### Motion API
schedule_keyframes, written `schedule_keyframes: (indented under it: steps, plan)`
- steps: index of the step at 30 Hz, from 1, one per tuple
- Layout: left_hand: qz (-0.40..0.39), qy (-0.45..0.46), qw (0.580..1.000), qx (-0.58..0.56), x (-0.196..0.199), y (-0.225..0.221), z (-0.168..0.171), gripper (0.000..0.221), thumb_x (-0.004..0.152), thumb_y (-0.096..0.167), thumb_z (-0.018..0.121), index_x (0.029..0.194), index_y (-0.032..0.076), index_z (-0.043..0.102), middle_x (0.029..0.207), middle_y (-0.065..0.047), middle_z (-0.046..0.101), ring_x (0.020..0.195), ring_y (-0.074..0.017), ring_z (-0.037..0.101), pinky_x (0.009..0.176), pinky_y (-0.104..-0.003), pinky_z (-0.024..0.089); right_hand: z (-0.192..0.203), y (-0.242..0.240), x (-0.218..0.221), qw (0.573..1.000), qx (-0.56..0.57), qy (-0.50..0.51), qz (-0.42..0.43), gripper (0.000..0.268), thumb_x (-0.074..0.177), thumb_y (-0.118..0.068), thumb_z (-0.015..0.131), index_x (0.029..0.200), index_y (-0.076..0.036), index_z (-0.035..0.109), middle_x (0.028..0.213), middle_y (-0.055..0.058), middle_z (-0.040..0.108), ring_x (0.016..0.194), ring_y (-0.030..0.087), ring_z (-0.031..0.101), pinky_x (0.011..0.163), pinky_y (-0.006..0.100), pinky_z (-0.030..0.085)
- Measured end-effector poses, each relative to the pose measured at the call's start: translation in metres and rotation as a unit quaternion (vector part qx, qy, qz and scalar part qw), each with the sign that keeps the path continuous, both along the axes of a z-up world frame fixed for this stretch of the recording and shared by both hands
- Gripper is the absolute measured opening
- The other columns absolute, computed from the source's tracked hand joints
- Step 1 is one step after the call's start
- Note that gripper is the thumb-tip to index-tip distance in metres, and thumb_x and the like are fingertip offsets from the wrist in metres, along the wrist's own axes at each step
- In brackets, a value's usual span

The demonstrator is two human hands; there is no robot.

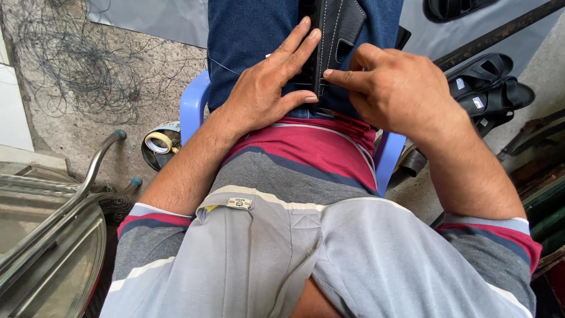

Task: Hand-sewing a leather strap onto a sandal using a needle and thread.

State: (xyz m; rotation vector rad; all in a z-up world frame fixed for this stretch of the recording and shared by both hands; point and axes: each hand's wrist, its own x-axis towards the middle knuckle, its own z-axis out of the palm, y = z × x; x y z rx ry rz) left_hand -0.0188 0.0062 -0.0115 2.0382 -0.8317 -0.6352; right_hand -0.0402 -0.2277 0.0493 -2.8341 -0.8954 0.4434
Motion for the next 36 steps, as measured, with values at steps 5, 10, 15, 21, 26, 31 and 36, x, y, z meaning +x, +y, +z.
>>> schedule_keyframes:
  steps: [5, 10, 15, 21, 26, 31, 36]
  plan:
    - [0.019, -0.028, 0.999, 0.030, -0.004, -0.006, -0.013, 0.080, 0.092, 0.043, 0.071, 0.147, 0.025, 0.016, 0.153, -0.001, 0.012, 0.134, -0.0246, 0.050, 0.088, -0.036, 0.053, 0.001, 0.011, -0.011, 0.996, -0.063, -0.070, -0.006, 0.032, 0.084, -0.030, 0.057, 0.115, -0.032, 0.063, 0.089, -0.004, 0.053, 0.061, 0.017, 0.058, 0.042, 0.031, 0.049]
    - [0.026, -0.039, 0.999, 0.025, -0.002, -0.006, -0.019, 0.084, 0.089, 0.040, 0.076, 0.146, 0.028, 0.016, 0.153, 0.002, 0.014, 0.127, -0.0210, 0.057, 0.085, -0.032, 0.054, -0.030, -0.002, -0.011, 0.993, 0.066, -0.098, -0.012, 0.031, 0.083, -0.017, 0.063, 0.112, -0.025, 0.068, 0.094, -0.004, 0.057, 0.068, 0.016, 0.059, 0.046, 0.028, 0.046]
    - [0.018, -0.035, 0.999, 0.008, 0.000, -0.004, -0.022, 0.086, 0.087, 0.037, 0.078, 0.146, 0.029, 0.016, 0.153, 0.001, 0.016, 0.128, -0.0212, 0.057, 0.086, -0.031, 0.054, -0.050, -0.011, -0.009, 0.949, 0.314, 0.013, -0.037, 0.026, 0.088, 0.003, 0.065, 0.110, -0.010, 0.069, 0.093, 0.008, 0.061, 0.075, 0.021, 0.060, 0.058, 0.031, 0.044]
    - [0.020, -0.048, 0.998, 0.034, 0.001, -0.007, -0.027, 0.088, 0.084, 0.041, 0.080, 0.145, 0.029, 0.018, 0.152, 0.002, 0.016, 0.125, -0.0215, 0.059, 0.082, -0.033, 0.055, -0.046, -0.005, -0.004, 0.966, 0.258, -0.024, -0.024, 0.024, 0.084, -0.001, 0.065, 0.106, -0.010, 0.070, 0.091, 0.004, 0.062, 0.072, 0.019, 0.061, 0.054, 0.030, 0.045]
    - [0.045, -0.070, 0.996, 0.027, -0.009, -0.013, -0.026, 0.092, 0.082, 0.041, 0.084, 0.146, 0.027, 0.019, 0.152, 0.001, 0.018, 0.123, -0.0194, 0.061, 0.081, -0.030, 0.056, -0.040, 0.004, -0.004, 0.972, 0.229, -0.042, -0.022, 0.011, 0.087, -0.004, 0.067, 0.096, -0.010, 0.065, 0.088, 0.004, 0.061, 0.072, 0.020, 0.061, 0.054, 0.031, 0.045]
    - [0.081, -0.020, 0.997, -0.008, -0.013, -0.004, -0.004, 0.088, 0.084, 0.032, 0.082, 0.145, 0.026, 0.018, 0.153, 0.000, 0.019, 0.137, -0.0191, 0.046, 0.092, -0.030, 0.055, -0.026, 0.006, -0.002, 0.972, 0.232, -0.006, -0.038, 0.013, 0.088, -0.003, 0.065, 0.099, -0.009, 0.063, 0.100, 0.009, 0.058, 0.086, 0.021, 0.062, 0.057, 0.032, 0.048]
    - [0.034, 0.011, 0.994, 0.101, -0.007, 0.028, 0.009, 0.013, 0.085, 0.024, 0.060, 0.095, 0.019, 0.066, 0.085, -0.004, 0.061, 0.077, -0.0270, 0.060, 0.062, -0.042, 0.046, -0.013, 0.009, -0.005, 0.975, 0.221, -0.025, -0.015, 0.016, 0.095, -0.003, 0.058, 0.110, -0.006, 0.061, 0.108, 0.006, 0.063, 0.090, 0.021, 0.064, 0.067, 0.033, 0.052]
